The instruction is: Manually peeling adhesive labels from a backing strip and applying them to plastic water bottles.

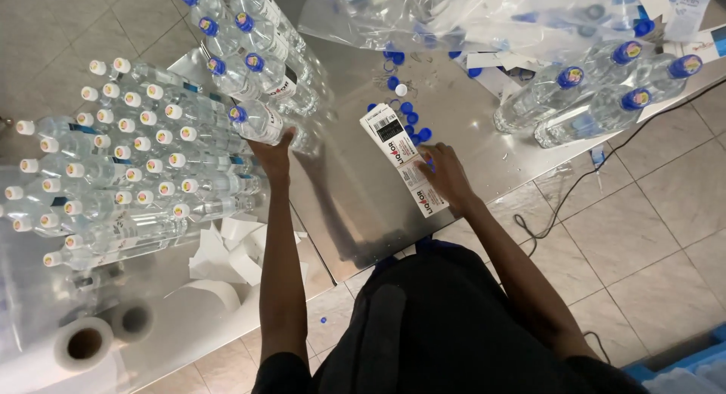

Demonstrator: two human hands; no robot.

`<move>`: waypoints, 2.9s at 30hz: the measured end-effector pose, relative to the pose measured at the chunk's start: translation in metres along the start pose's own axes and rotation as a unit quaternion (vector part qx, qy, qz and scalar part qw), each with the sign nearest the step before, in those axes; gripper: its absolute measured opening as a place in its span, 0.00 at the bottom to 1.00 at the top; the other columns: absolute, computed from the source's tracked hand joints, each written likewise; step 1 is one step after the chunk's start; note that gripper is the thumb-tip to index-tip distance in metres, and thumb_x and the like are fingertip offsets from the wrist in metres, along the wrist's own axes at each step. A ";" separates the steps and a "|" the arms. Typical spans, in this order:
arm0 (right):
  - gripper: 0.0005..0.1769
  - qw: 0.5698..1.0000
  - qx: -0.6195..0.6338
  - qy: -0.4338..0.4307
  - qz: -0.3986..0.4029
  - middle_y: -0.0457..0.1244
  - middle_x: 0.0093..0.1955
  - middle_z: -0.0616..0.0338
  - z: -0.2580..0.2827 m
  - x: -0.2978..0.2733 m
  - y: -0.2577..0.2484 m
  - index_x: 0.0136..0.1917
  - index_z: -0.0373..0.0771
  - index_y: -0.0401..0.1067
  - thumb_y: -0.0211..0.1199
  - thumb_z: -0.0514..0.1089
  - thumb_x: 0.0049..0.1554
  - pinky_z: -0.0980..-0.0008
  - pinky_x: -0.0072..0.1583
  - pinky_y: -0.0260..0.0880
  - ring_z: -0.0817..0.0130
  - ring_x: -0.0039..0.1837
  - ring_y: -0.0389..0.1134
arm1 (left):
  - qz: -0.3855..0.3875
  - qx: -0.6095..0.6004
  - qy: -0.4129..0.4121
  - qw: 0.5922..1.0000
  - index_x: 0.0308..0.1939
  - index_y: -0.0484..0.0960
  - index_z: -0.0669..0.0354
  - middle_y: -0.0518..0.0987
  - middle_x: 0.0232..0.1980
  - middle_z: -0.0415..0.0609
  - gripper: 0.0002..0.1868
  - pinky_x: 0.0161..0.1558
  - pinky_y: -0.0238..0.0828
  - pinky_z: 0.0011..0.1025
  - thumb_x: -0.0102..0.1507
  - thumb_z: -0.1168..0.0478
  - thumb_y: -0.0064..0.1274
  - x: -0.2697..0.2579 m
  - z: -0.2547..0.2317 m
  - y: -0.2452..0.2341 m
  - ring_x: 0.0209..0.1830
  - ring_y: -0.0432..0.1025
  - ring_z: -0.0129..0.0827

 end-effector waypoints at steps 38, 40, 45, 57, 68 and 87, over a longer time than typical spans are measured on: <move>0.12 0.970 -0.150 -0.190 -0.021 0.74 0.48 0.66 0.103 -0.100 -0.040 0.53 0.53 0.81 0.63 0.36 0.64 0.57 0.65 0.76 0.62 0.57 0.78 | 0.315 0.262 0.405 0.817 0.59 0.87 0.68 0.87 0.55 0.61 0.31 0.80 0.57 0.52 0.54 0.57 0.73 -0.342 -0.075 0.198 0.66 0.76 0.55; 0.12 0.969 -0.128 -0.209 -0.032 0.76 0.51 0.63 0.111 -0.122 -0.060 0.53 0.50 0.82 0.71 0.34 0.58 0.55 0.68 0.76 0.61 0.61 0.78 | 0.270 0.187 0.418 0.847 0.59 0.87 0.75 0.86 0.58 0.68 0.34 0.81 0.54 0.54 0.51 0.60 0.75 -0.338 -0.125 0.173 0.68 0.74 0.63; 0.14 0.967 -0.061 -0.237 -0.071 0.78 0.52 0.61 0.164 -0.150 -0.143 0.54 0.49 0.86 0.62 0.33 0.66 0.58 0.68 0.77 0.61 0.61 0.79 | 0.363 0.283 0.340 0.820 0.68 0.78 0.73 0.77 0.69 0.71 0.44 0.84 0.50 0.55 0.53 0.52 0.74 -0.344 -0.100 0.192 0.76 0.65 0.65; 0.08 0.921 0.364 0.082 -0.113 0.75 0.46 0.47 0.100 -0.153 -0.198 0.52 0.31 0.82 0.75 0.33 0.58 0.54 0.59 0.79 0.62 0.51 0.78 | 0.404 -0.598 -0.212 0.658 0.88 0.48 0.49 0.66 0.81 0.68 0.73 0.78 0.61 0.65 0.49 0.51 0.83 -0.326 -0.148 0.142 0.83 0.59 0.63; 0.14 0.921 0.345 0.157 -0.086 0.74 0.55 0.39 0.101 -0.107 -0.158 0.63 0.33 0.78 0.68 0.36 0.63 0.48 0.63 0.78 0.50 0.58 0.76 | 0.163 -0.536 -0.255 0.788 0.54 0.82 0.49 0.87 0.57 0.44 0.12 0.76 0.65 0.60 0.70 0.66 0.47 -0.282 -0.193 0.032 0.66 0.78 0.40; 0.63 0.875 0.018 0.027 -0.483 0.58 0.83 0.42 -0.015 -0.035 -0.201 0.85 0.45 0.52 0.91 0.25 0.51 0.30 0.78 0.69 0.37 0.82 0.59 | -0.087 -0.392 -0.148 0.904 0.44 0.74 0.46 0.76 0.44 0.32 0.07 0.47 0.69 0.23 0.77 0.55 0.51 -0.268 -0.186 -0.208 0.49 0.69 0.18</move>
Point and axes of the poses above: each hand's wrist, its own x-axis towards the middle knuckle, its own y-axis out of the palm, z = x × y, the point moved 9 cm from there along x, towards the middle knuckle
